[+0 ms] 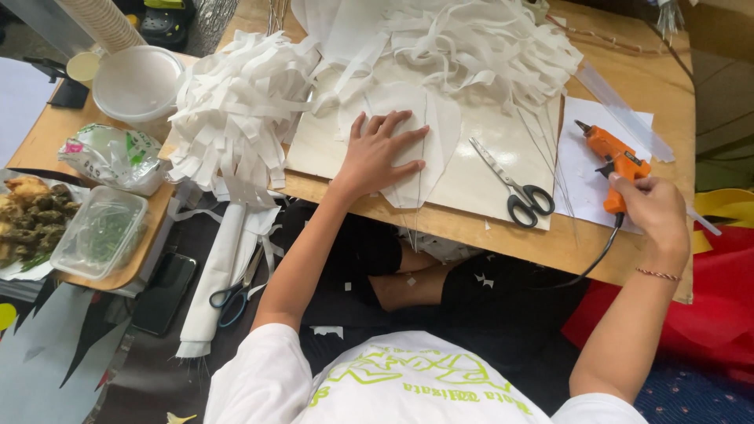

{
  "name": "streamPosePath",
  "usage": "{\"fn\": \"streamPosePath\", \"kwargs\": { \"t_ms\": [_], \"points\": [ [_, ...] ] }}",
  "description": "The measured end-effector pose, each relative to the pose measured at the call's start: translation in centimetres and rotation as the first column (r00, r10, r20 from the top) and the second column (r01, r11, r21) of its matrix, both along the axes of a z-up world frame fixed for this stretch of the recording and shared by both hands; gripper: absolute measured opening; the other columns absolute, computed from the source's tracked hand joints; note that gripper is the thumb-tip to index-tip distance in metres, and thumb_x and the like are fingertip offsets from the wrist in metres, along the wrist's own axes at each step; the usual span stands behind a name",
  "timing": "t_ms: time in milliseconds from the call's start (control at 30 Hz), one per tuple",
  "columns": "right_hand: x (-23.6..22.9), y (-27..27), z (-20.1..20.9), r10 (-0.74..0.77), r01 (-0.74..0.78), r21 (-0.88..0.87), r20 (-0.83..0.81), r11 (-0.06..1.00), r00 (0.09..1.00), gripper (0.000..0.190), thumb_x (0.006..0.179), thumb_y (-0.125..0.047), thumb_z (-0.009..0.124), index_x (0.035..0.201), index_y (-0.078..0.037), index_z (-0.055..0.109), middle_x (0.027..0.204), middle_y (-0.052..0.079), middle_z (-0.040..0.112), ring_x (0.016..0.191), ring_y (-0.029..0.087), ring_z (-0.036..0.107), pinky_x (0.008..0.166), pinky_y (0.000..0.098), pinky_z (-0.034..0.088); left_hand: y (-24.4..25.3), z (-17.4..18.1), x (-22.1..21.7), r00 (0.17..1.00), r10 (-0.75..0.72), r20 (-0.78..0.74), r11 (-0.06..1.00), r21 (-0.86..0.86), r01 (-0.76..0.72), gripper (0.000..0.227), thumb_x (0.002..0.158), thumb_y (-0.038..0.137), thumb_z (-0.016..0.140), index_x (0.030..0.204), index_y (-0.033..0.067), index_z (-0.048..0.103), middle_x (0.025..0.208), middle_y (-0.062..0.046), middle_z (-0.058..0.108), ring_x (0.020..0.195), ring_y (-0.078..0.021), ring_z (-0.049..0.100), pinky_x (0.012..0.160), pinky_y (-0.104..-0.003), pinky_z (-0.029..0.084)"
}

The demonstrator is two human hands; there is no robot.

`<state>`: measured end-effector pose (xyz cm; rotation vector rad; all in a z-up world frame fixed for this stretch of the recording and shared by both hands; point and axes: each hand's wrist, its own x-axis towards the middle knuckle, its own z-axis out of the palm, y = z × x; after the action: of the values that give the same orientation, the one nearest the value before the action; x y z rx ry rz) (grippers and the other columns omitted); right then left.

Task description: Applying hot glue to a fabric base and attaching white fabric strips, then trimming them with scissors to fit the template.

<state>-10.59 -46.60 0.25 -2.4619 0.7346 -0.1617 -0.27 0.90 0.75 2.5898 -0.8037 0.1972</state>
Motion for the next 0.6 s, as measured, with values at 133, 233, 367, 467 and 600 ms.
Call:
{"fn": "streamPosePath", "kwargs": {
  "t_ms": [133, 233, 367, 467, 600],
  "points": [
    [-1.0, -1.4, -1.2, -0.034, -0.037, 0.378, 0.180, 0.925, 0.983, 0.033, 0.112, -0.029, 0.065, 0.119, 0.003, 0.062, 0.095, 0.008, 0.062, 0.073, 0.014, 0.058, 0.059, 0.0249, 0.049, 0.0, -0.5, 0.0, 0.999, 0.007, 0.033, 1.000, 0.015, -0.007, 0.059, 0.090, 0.060, 0.061, 0.142, 0.0323, 0.059, 0.154, -0.002, 0.044, 0.140, -0.0302, 0.038, 0.118, -0.062, 0.012],
    [-1.4, -1.7, -1.4, -0.113, -0.099, 0.659, 0.271, 0.746, 0.956, 0.025, 0.108, -0.024, 0.061, 0.126, -0.006, 0.059, 0.094, 0.000, 0.064, 0.075, 0.005, 0.060, 0.060, 0.0145, 0.052, 0.0, -0.5, 0.0, 0.998, 0.001, 0.056, 1.000, 0.003, -0.001, 0.059, 0.090, 0.059, 0.062, 0.142, 0.0307, 0.060, 0.153, -0.004, 0.046, 0.139, -0.0321, 0.040, 0.118, -0.063, 0.014],
    [-1.7, -0.6, -0.2, -0.096, -0.380, 0.873, 0.426, 0.306, 0.900, 0.034, 0.103, -0.025, 0.063, 0.131, -0.008, 0.059, 0.099, 0.000, 0.060, 0.080, 0.005, 0.058, 0.074, 0.0173, 0.053, 0.0, -0.4, 0.1, 0.999, 0.010, 0.038, 1.000, 0.020, -0.011, 0.060, 0.090, 0.060, 0.060, 0.143, 0.0320, 0.058, 0.155, -0.003, 0.043, 0.140, -0.0315, 0.038, 0.119, -0.064, 0.012],
    [-1.4, 2.2, 2.7, -0.081, -0.426, 0.862, 0.462, 0.277, 0.883, 0.035, 0.098, -0.026, 0.064, 0.127, -0.010, 0.057, 0.112, 0.006, 0.061, 0.087, 0.010, 0.058, 0.053, 0.0114, 0.044, 0.0, 0.0, 0.0, 1.000, -0.007, 0.016, 0.998, 0.058, 0.006, 0.061, 0.093, 0.063, 0.053, 0.146, 0.0333, 0.053, 0.157, -0.005, 0.041, 0.143, -0.0329, 0.035, 0.118, -0.066, 0.009],
    [-1.1, 8.6, 8.5, 0.051, -0.571, 0.751, 0.591, 0.332, 0.805, 0.059, 0.097, -0.014, 0.054, 0.152, 0.000, 0.041, 0.122, 0.020, 0.066, 0.057, 0.000, 0.059, 0.044, 0.0071, 0.038, -0.1, 0.0, -0.2, 1.000, 0.003, -0.002, 0.998, 0.063, -0.003, 0.061, 0.093, 0.063, 0.054, 0.146, 0.0335, 0.052, 0.157, -0.005, 0.043, 0.145, -0.0303, 0.034, 0.117, -0.067, 0.011]
  ]
}}
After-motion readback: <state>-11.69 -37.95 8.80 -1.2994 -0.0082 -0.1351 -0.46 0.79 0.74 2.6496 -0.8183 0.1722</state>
